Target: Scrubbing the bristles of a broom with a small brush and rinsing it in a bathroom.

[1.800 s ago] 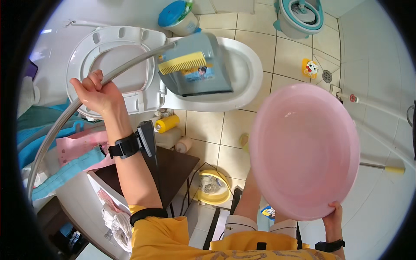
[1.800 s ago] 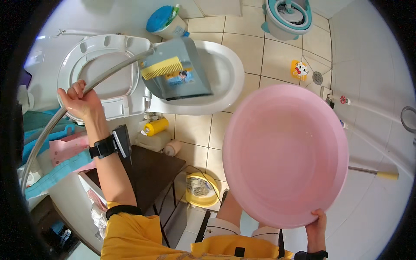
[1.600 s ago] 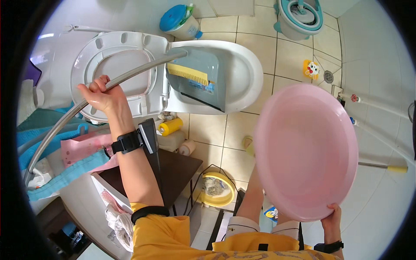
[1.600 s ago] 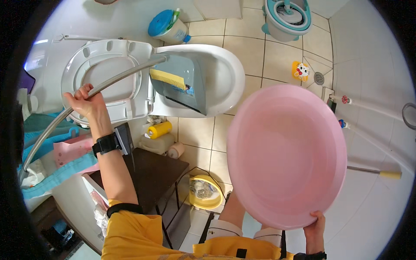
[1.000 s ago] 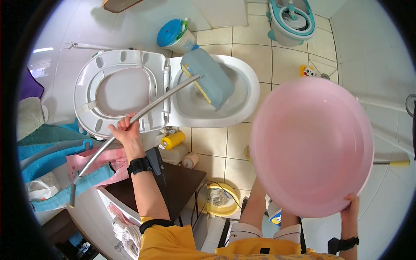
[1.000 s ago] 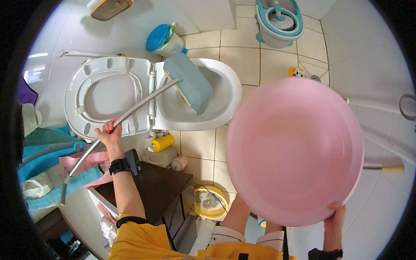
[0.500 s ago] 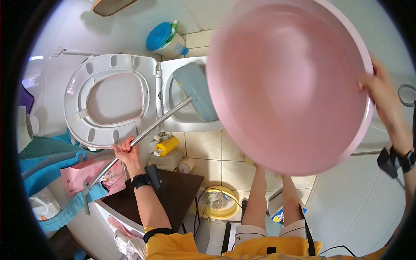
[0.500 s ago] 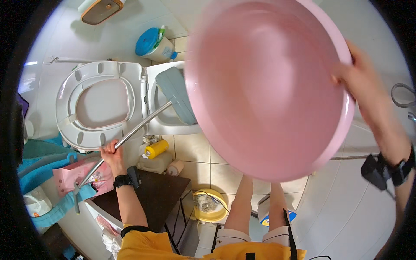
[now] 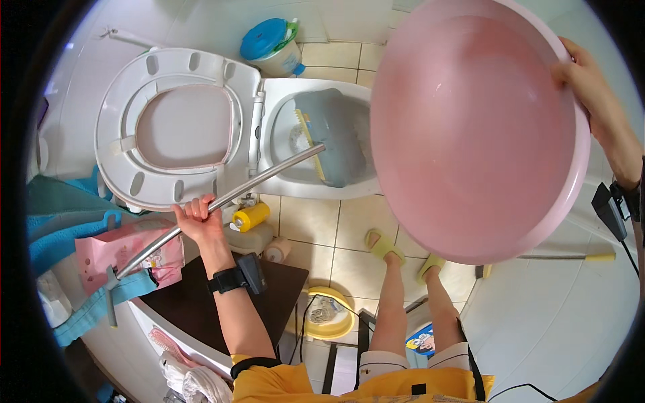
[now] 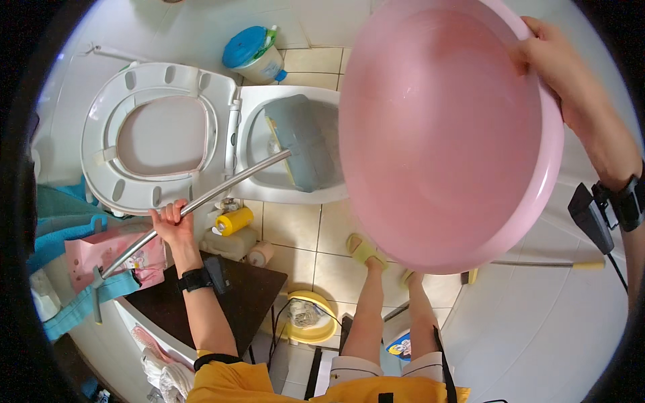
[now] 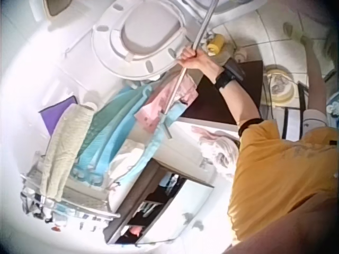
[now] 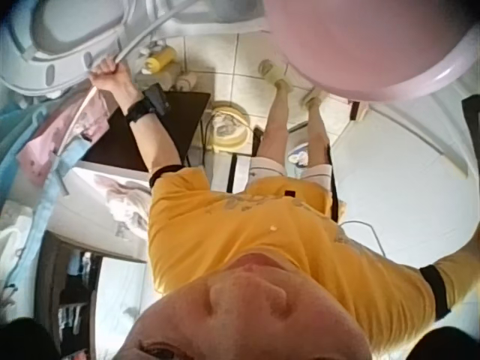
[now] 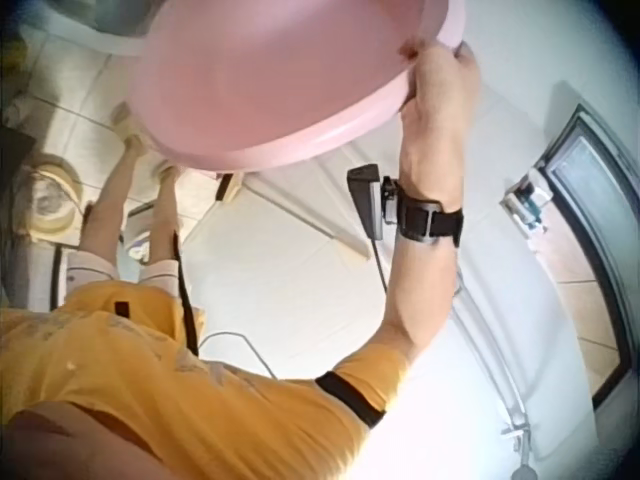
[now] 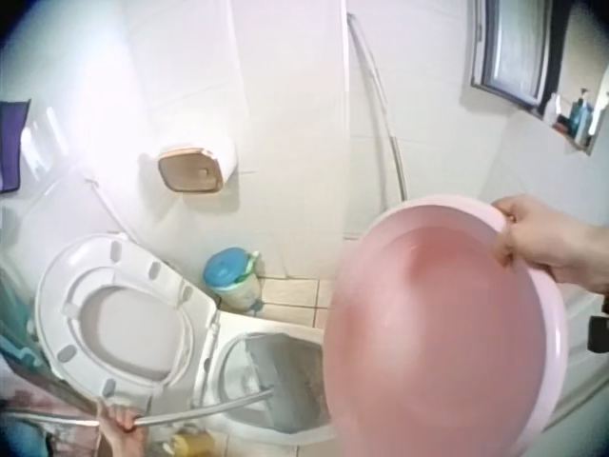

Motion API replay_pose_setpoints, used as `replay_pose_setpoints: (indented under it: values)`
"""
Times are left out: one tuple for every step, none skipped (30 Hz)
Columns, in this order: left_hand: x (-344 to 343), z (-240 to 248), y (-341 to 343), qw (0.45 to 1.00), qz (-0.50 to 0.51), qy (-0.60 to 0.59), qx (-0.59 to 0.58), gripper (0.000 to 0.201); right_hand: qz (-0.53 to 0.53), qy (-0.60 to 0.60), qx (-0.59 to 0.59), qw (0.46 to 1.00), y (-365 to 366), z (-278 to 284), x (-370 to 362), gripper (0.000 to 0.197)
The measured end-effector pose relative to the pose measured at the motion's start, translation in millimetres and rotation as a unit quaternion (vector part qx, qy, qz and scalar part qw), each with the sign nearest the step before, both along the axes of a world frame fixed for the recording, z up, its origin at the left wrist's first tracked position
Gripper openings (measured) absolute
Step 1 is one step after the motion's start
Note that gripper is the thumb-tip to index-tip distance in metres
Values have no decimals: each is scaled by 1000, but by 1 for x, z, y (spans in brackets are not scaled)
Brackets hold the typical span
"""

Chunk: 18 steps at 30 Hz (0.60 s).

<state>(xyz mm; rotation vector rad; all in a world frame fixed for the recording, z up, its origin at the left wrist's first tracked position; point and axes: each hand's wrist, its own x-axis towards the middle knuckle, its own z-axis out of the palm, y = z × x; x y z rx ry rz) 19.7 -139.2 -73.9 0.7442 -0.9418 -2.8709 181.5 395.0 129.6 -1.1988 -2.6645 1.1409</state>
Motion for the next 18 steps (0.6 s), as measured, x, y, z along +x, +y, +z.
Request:
replay_pose_setpoints:
  values:
    - [3, 2, -5, 1000, 12, 0, -3, 56, -3, 10, 5, 1000, -9, -2, -10, 71]
    - [4, 4, -10, 1000, 10, 11, -4, 56, 10, 10, 2, 1000, -19, -1, -19, 71]
    - [7, 6, -14, 1000, 8, 21, -6, 56, 47, -4, 35, 998, -33, 1, -28, 72]
    - [5, 6, 0, 1000, 14, 13, 3, 56, 70, -18, 86, 994, -43, 15, -28, 73]
    - [2, 2, 8, 1000, 14, 13, 19, 56, 70, -18, 102, 992, -49, 25, -29, 73]
    - [3, 2, 7, 999, -1, 26, 20, 56, 89, 31, 155, 983, -55, 25, -34, 72]
    - [4, 2, 4, 999, -17, 40, 22, 57, 107, 81, 208, 969, -61, 27, -39, 72]
    - [5, 0, 2, 998, -26, 53, 12, 57, 126, 104, 239, 957, -62, 31, -45, 70]
    - [7, 0, 0, 998, -19, 52, 13, 57, 152, 104, 259, 948, -69, 33, -50, 68]
    - [9, 5, 4, 999, -15, 50, 7, 57, 177, 101, 276, 939, -76, 36, -53, 67]
    - [11, 8, 6, 999, -10, 48, 0, 57, 200, 99, 292, 930, -82, 39, -58, 65]
    - [11, 9, 5, 999, -5, 47, 0, 57, 220, 96, 307, 921, -87, 41, -60, 63]
    - [10, 9, 5, 999, -1, 50, -1, 56, 235, 94, 321, 912, -91, 45, -63, 61]
    - [10, 9, 5, 999, 3, 52, -3, 56, 249, 95, 334, 904, -95, 49, -65, 59]
    - [9, 10, 5, 999, 7, 52, -2, 56, 259, 94, 348, 896, -98, 53, -66, 58]
    - [11, 10, 3, 998, 4, 55, 2, 56, 273, 93, 358, 888, -104, 56, -69, 56]
    - [12, 9, 1, 998, 1, 59, 6, 56, 289, 94, 368, 879, -112, 59, -73, 54]
    - [14, 9, -1, 998, 7, 57, 6, 56, 300, 96, 376, 871, -117, 61, -76, 52]
